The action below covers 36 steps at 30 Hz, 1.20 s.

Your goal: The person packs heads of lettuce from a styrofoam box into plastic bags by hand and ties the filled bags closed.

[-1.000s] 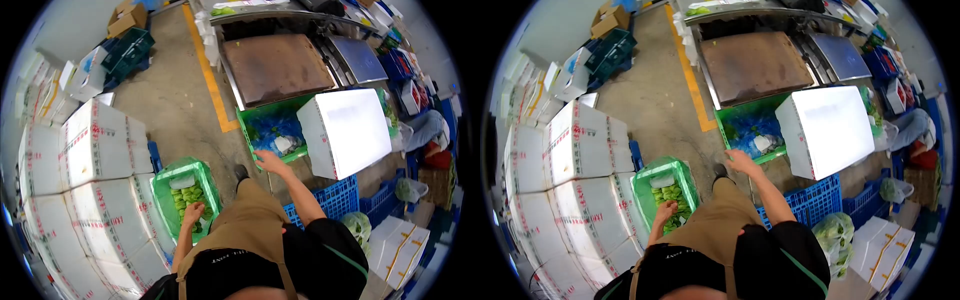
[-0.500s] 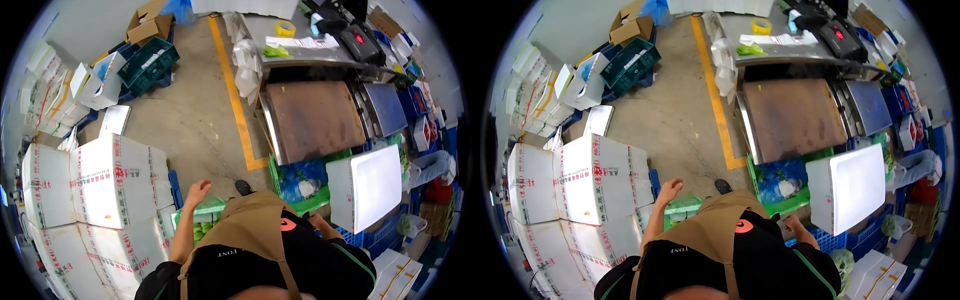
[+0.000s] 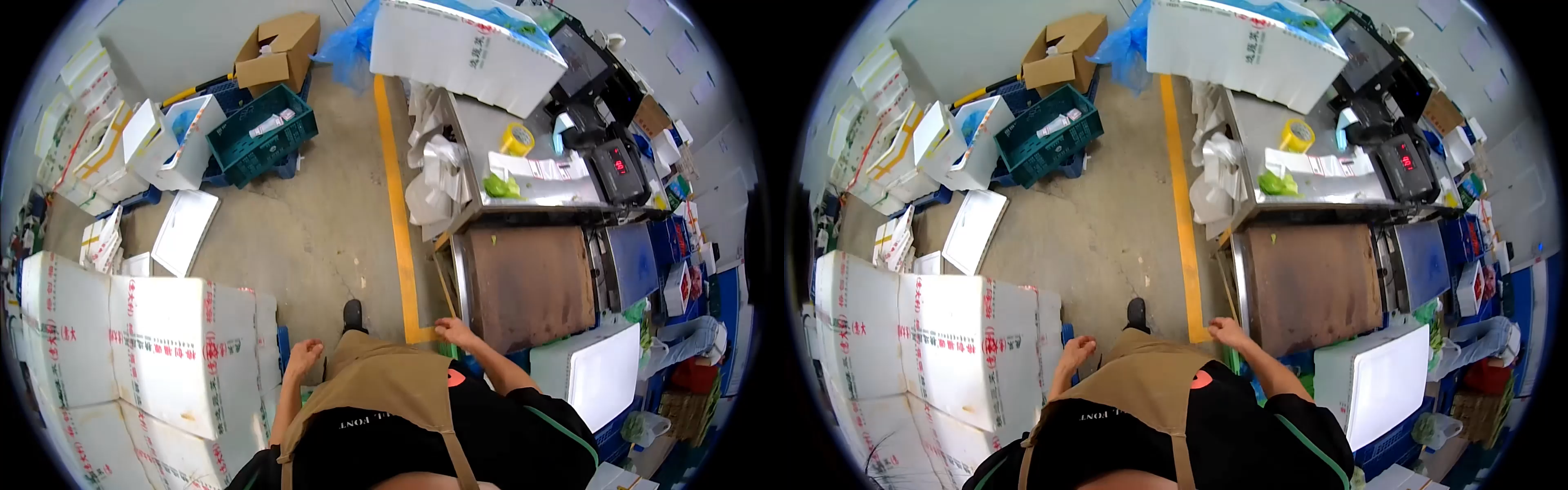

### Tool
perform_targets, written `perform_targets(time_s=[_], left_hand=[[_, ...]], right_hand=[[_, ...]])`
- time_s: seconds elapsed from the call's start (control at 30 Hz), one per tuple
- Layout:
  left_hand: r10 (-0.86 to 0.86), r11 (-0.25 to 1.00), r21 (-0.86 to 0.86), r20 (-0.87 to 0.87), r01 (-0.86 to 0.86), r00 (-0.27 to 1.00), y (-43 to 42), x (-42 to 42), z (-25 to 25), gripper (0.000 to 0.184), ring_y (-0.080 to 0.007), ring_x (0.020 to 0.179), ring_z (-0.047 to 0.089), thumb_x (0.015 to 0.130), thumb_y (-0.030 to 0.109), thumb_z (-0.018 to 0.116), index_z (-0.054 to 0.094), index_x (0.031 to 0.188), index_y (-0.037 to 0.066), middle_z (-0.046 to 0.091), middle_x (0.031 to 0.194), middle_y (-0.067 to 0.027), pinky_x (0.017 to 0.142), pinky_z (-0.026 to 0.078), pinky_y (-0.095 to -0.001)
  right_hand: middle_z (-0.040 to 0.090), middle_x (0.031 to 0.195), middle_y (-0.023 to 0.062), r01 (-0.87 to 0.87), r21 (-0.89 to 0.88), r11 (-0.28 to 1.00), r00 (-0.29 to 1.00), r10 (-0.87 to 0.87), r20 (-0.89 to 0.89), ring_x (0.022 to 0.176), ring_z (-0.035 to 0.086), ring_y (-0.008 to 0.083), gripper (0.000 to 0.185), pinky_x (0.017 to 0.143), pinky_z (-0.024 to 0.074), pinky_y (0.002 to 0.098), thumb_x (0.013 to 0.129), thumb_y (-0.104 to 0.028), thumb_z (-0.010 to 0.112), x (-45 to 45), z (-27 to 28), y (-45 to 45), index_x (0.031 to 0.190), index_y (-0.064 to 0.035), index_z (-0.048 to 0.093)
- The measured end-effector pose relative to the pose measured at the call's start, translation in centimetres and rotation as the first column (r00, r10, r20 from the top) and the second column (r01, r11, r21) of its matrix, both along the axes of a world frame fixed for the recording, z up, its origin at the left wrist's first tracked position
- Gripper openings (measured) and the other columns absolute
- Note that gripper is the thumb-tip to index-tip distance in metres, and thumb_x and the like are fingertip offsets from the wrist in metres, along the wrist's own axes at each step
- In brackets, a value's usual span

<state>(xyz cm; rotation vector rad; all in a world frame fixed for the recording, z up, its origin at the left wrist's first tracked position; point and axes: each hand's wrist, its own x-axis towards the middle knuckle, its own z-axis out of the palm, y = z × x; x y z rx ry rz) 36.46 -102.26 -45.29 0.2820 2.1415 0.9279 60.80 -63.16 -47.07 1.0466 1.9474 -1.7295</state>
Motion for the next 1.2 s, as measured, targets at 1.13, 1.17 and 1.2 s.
perform_targets(time_s=[1.13,1.17,1.2], left_hand=[[-0.759,0.15,0.226,-0.598,0.963,0.259,84.5,-34.7,-7.4,0.029,-0.0371,0.096,0.06,0.083,0.018,0.054,0.063,0.107,0.007,0.065,0.1,-0.0197,0.081,0.048,-0.0437],[-0.799,0.144,0.179,-0.559,0.973,0.222,85.2,-34.3,-8.7,0.029,-0.0371,0.096,0.06,0.083,0.018,0.054,0.063,0.108,0.007,0.065,0.1,-0.0197,0.081,0.048,-0.0438],[-0.833,0.149,0.137,-0.516,0.979,0.199,85.3,-33.8,-9.8,0.029,-0.0371,0.096,0.06,0.083,0.018,0.054,0.063,0.108,0.007,0.065,0.1,-0.0197,0.081,0.048,-0.0439]], right_hand=[[0.061,0.081,0.0057,0.855,-0.205,0.477,0.504,-0.857,0.109,0.069,0.061,0.0144,0.035,0.058,0.0488,0.0282,0.085,-0.02,0.058,-18.5,-0.8,17.6,0.114,0.0,0.055],[0.061,0.085,0.0068,0.861,-0.196,0.47,0.502,-0.845,0.181,0.071,0.061,0.0147,0.039,0.061,0.0492,0.028,0.086,-0.022,0.058,-17.8,-1.5,16.7,0.118,-0.0006,0.053],[0.062,0.089,0.008,0.863,-0.192,0.468,0.504,-0.826,0.251,0.073,0.061,0.0151,0.042,0.064,0.0496,0.0277,0.087,-0.024,0.058,-17.2,-2.2,15.6,0.121,-0.0011,0.051]])
